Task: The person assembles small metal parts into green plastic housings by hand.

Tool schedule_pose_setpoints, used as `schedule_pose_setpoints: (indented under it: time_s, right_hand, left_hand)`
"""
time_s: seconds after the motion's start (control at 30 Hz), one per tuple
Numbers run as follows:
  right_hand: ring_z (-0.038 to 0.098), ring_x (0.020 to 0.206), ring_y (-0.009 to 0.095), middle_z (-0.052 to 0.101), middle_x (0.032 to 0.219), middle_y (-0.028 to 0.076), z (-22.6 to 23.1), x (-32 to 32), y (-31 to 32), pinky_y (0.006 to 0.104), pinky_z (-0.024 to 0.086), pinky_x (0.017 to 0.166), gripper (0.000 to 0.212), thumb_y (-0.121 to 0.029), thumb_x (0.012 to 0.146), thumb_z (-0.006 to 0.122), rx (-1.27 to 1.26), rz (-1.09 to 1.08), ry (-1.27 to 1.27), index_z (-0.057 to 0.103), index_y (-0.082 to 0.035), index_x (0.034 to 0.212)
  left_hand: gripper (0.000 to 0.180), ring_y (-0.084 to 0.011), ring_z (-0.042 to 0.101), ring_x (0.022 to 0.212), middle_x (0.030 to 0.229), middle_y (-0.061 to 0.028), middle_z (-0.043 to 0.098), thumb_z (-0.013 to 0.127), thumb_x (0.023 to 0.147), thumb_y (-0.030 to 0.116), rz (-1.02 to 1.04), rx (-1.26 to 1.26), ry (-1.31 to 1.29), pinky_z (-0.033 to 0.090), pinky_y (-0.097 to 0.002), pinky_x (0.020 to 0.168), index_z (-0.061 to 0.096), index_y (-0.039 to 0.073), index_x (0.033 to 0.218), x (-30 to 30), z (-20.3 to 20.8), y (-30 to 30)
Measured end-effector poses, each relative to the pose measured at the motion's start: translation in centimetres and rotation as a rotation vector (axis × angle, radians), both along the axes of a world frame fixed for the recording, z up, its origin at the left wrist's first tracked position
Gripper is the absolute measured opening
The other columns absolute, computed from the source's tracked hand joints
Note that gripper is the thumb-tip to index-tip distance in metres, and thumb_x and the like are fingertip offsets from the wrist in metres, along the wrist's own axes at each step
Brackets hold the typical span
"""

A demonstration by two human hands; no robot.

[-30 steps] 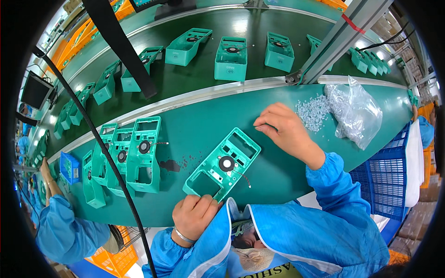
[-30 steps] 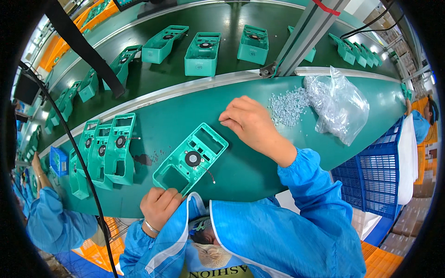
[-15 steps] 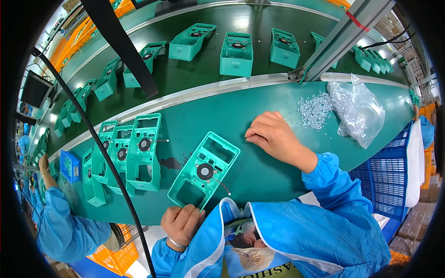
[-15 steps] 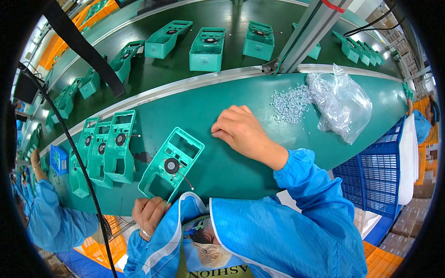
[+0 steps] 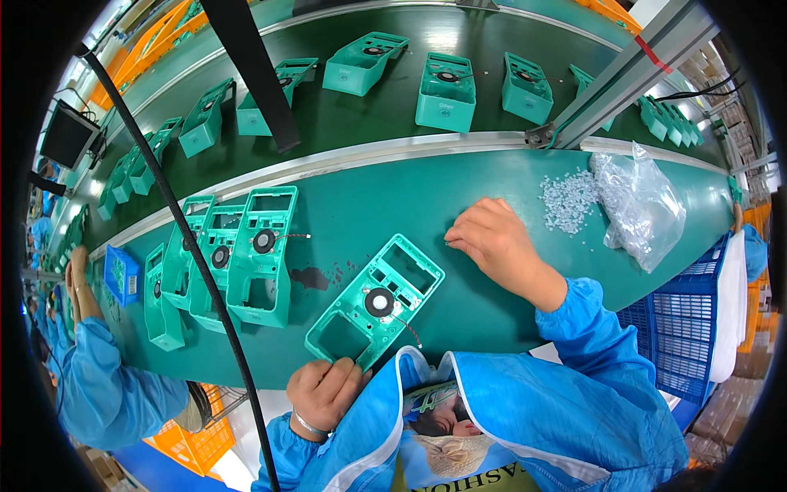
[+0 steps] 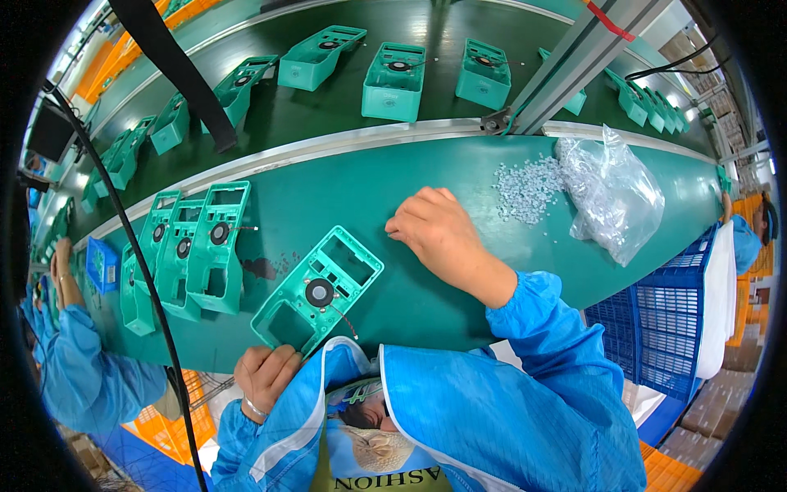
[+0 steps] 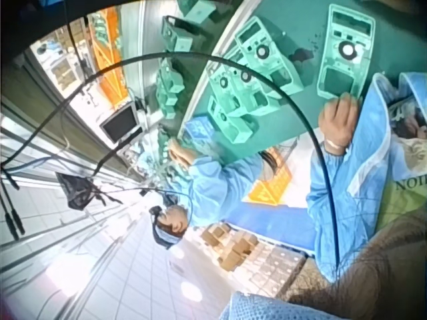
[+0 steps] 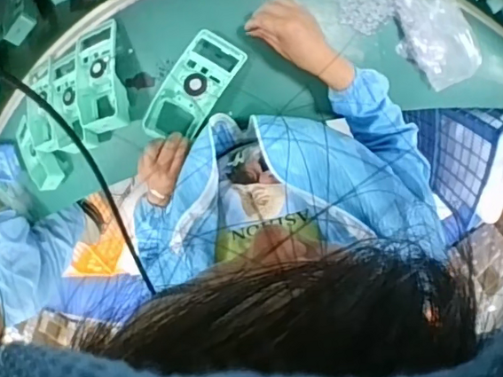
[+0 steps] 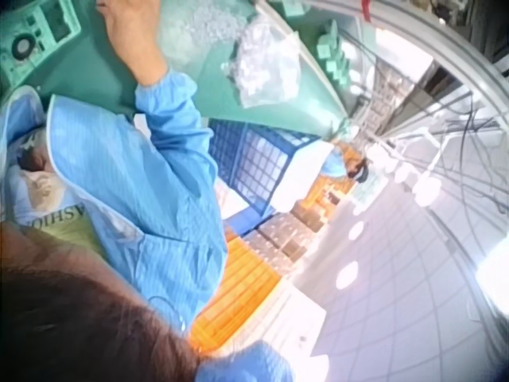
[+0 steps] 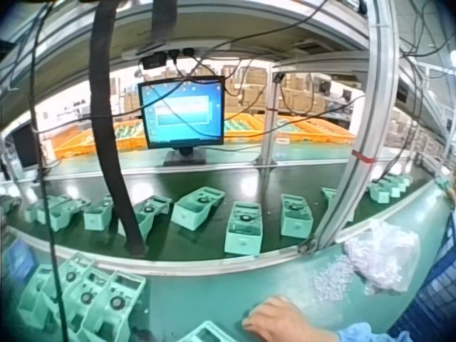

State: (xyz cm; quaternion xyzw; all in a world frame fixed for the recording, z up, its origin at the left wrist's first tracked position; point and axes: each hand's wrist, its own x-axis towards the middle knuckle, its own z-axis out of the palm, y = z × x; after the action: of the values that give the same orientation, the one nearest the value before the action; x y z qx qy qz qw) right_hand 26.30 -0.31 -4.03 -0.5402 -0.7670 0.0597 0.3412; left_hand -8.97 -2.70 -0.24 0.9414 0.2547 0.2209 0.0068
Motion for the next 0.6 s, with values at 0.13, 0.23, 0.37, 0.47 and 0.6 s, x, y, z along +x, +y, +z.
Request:
schedule_pose_setpoints:
  time_s: [0.13,0.23,0.37,0.47,0.6]
  right_hand:
    - [0.061,0.090,0.024,0.065,0.090,0.002,0.3,0.0,0.0,0.0387,0.047,0.082,0.016,-0.007,0.076,0.075,0.054,0.036,-0.129,0.071,-0.010,0.090]
    - [0.061,0.091,0.024,0.064,0.092,0.003,1.0,0.0,-0.1,0.0393,0.048,0.085,0.016,-0.008,0.075,0.070,0.107,0.055,-0.262,0.070,-0.010,0.091]
    - [0.061,0.095,0.024,0.062,0.093,0.004,2.1,-0.4,0.0,0.0433,0.048,0.093,0.016,-0.011,0.075,0.067,0.171,0.079,-0.458,0.068,-0.009,0.092]
    - [0.062,0.097,0.024,0.062,0.094,0.003,2.4,-0.6,0.4,0.0461,0.047,0.098,0.015,-0.011,0.075,0.066,0.166,0.078,-0.511,0.068,-0.011,0.090]
    - [0.062,0.097,0.024,0.063,0.093,0.001,2.5,-0.1,0.8,0.0443,0.046,0.096,0.013,-0.011,0.075,0.070,0.121,0.061,-0.427,0.069,-0.013,0.088]
  left_hand:
    - [0.022,-0.0162,0.057,0.074,0.091,0.0028,0.068,0.085,0.070,0.017,0.001,0.012,-0.005,0.047,-0.0292,0.055,0.071,0.013,0.087,0.2,0.3,0.0]
    - [0.022,-0.0158,0.057,0.075,0.092,0.0030,0.068,0.085,0.071,0.018,-0.015,0.009,-0.026,0.047,-0.0289,0.056,0.071,0.014,0.087,0.6,0.2,0.4]
    - [0.023,-0.0155,0.058,0.079,0.095,0.0030,0.068,0.083,0.073,0.018,-0.034,0.028,-0.010,0.048,-0.0284,0.056,0.070,0.014,0.091,0.5,0.1,0.5]
    - [0.022,-0.0153,0.058,0.080,0.096,0.0031,0.067,0.083,0.074,0.020,-0.045,0.026,0.000,0.047,-0.0280,0.055,0.070,0.015,0.090,0.7,0.0,0.8]
    - [0.027,-0.0169,0.058,0.077,0.094,0.0028,0.069,0.084,0.066,0.020,-0.052,0.008,-0.017,0.049,-0.0310,0.056,0.071,0.013,0.088,1.0,-0.2,1.2]
